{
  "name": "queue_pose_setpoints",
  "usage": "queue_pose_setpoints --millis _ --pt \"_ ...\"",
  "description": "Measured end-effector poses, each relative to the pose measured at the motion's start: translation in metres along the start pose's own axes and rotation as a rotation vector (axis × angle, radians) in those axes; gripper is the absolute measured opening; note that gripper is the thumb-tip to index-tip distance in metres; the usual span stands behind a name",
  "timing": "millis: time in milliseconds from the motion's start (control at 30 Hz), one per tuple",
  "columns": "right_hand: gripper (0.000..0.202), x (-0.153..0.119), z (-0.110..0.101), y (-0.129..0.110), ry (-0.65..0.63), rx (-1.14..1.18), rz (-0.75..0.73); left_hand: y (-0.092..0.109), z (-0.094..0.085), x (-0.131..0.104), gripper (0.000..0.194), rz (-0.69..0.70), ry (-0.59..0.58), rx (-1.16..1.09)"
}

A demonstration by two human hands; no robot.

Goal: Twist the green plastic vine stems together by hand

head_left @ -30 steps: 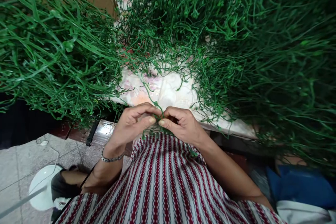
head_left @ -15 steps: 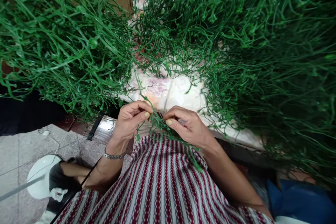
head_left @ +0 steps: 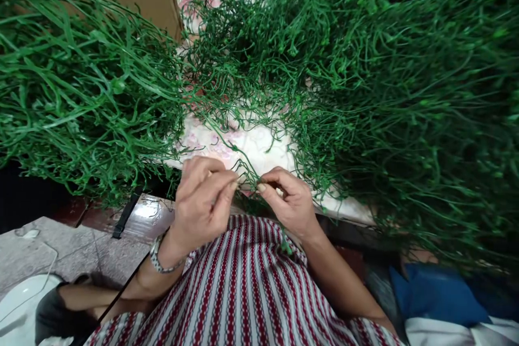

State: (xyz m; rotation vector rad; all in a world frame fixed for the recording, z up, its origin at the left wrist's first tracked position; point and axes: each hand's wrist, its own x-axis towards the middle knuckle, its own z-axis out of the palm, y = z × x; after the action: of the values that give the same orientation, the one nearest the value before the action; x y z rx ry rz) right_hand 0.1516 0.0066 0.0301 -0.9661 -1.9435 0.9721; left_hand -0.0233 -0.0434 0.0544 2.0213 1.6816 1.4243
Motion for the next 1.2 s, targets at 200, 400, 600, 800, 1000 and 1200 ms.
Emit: queue_pose_setpoints --millis 200,400,600,800,1000,1200 --pt "0.012 -0.005 0.013 -0.004 0.048 -0.243 -0.276 0.0 0.015 -0.009 0.01 -0.151 -0.187 -0.077" --pt "0.014 -0.009 0.025 -0.001 -0.144 -0.319 -0.354 -0.014 0.019 -0.013 0.017 -0.314 -0.201 -0.259" --pt "0.02 -0.003 0.012 -0.01 0.002 -0.177 -0.351 -0.02 0.019 -0.019 0.025 -0.297 -0.24 -0.309" --pt "0.014 0.003 -0.003 -0.018 0.005 -0.185 -0.207 -0.021 0.017 -0.023 0.021 -0.222 -0.315 -0.293" --pt "0.018 0.005 -0.005 -0.016 -0.07 -0.263 -0.245 -0.018 0.018 -0.026 0.013 -0.111 -0.311 -0.103" --pt "0.015 0.008 -0.001 0.0 -0.26 0.036 -0.145 -0.021 0.017 -0.027 0.023 -0.162 -0.399 -0.418"
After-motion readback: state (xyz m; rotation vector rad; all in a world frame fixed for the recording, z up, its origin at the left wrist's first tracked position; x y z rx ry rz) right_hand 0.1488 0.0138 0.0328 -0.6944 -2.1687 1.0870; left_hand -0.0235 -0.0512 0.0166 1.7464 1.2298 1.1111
